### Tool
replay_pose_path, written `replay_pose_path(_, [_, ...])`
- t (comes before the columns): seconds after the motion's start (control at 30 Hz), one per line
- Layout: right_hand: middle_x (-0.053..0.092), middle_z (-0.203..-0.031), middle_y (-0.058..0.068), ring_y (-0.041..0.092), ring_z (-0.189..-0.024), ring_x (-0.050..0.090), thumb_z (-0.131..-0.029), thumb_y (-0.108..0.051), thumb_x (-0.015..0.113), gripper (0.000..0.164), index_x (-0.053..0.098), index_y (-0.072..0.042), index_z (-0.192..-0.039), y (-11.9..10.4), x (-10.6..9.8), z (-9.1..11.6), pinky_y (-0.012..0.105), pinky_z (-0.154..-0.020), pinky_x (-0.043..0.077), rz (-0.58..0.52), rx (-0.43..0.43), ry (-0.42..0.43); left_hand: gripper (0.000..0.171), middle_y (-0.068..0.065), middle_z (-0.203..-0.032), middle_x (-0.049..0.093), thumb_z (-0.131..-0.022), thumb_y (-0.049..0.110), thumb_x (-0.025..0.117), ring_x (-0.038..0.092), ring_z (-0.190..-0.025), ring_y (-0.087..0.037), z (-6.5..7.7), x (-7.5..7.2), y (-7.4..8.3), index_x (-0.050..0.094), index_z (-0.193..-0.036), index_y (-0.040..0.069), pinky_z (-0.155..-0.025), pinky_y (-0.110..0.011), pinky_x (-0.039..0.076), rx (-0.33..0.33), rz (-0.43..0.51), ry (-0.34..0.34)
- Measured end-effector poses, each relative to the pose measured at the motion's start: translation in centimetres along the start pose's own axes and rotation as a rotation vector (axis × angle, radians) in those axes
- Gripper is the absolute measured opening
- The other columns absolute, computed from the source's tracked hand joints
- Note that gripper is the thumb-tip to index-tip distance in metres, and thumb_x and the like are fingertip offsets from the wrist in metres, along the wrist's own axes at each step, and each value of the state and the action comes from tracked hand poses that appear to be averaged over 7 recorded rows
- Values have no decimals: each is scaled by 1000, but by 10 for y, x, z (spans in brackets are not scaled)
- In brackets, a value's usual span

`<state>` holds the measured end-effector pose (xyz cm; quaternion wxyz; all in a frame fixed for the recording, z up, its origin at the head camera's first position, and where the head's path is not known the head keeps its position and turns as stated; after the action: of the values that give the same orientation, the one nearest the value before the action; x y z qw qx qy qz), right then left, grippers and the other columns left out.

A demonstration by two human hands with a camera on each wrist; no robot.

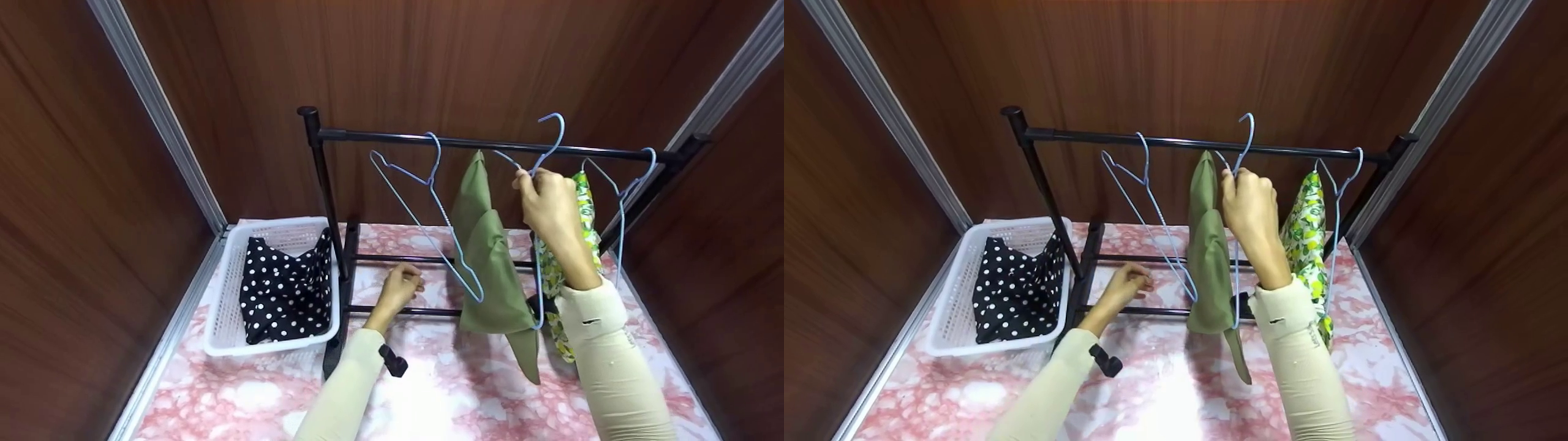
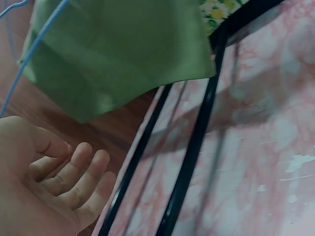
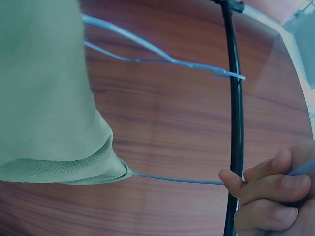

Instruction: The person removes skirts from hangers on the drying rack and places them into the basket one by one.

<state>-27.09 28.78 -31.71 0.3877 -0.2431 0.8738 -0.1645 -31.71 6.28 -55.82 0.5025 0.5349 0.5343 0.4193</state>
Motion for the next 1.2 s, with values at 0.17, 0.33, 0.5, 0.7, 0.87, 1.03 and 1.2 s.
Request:
replay_pose_path(0.17, [74,-72,25,10,-52,55,-111,-22,54,39,80,4,-97,-5,-1,1,17,-51,34,-11,-12,3,18,-26,-103,74,-102,0,52,77,-95,-41,2,14,-10,60,-115,-9,-66,-27,58,-61,34,-51])
replay_pose_path(0.33, [72,-68,25,-7,-44,45,-112,-22,53,39,80,3,-98,-9,-1,3,15,-49,34,-27,-19,1,22,-18,-103,72,-102,3,53,76,-101,-40,6,26,-19,57,-121,-7,-77,-39,65,-139,93,-86])
replay_pose_path(0.5, [72,-67,24,-10,-43,45,-112,-21,53,38,80,2,-98,-13,0,8,16,-50,35,-50,-30,7,31,-11,-109,69,-102,10,54,74,-102,-33,9,34,-20,53,-131,-2,-91,-50,64,-173,137,-97])
replay_pose_path(0.7, [79,-89,23,14,-61,59,-112,-20,52,39,80,3,-98,-20,0,12,18,-54,33,-80,-35,18,39,-23,-126,67,-103,15,54,70,-118,-43,10,40,-16,48,-138,0,-97,-54,62,-171,180,-107])
replay_pose_path(0.87, [80,-102,24,29,-78,64,-112,-19,51,38,80,5,-101,-24,2,13,21,-59,34,-116,-30,10,49,-25,-132,65,-103,21,60,70,-100,-26,9,44,-15,43,-145,1,-87,-45,64,-193,215,-101])
replay_pose_path(1.03, [80,-105,23,27,-78,60,-112,-19,52,38,80,5,-102,-24,5,15,19,-61,34,-132,-27,-4,57,-23,-140,60,-102,21,62,65,-89,-17,8,45,-17,38,-149,-1,-76,-34,62,-193,272,-106])
replay_pose_path(1.2, [79,-91,22,15,-64,51,-111,-22,56,36,80,2,-100,-21,5,16,19,-55,33,-135,-4,-1,53,-25,-139,61,-103,20,60,64,-94,-19,8,41,-19,43,-147,-3,-79,-33,61,-157,242,-97])
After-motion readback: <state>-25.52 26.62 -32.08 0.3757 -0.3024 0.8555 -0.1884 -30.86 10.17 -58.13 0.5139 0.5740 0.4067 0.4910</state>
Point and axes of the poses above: each hand's wrist, its own z-axis away from the middle knuckle, its own x-axis out of the palm, y = z × x, the point moved 1 cm from there along -z, towards the middle knuckle
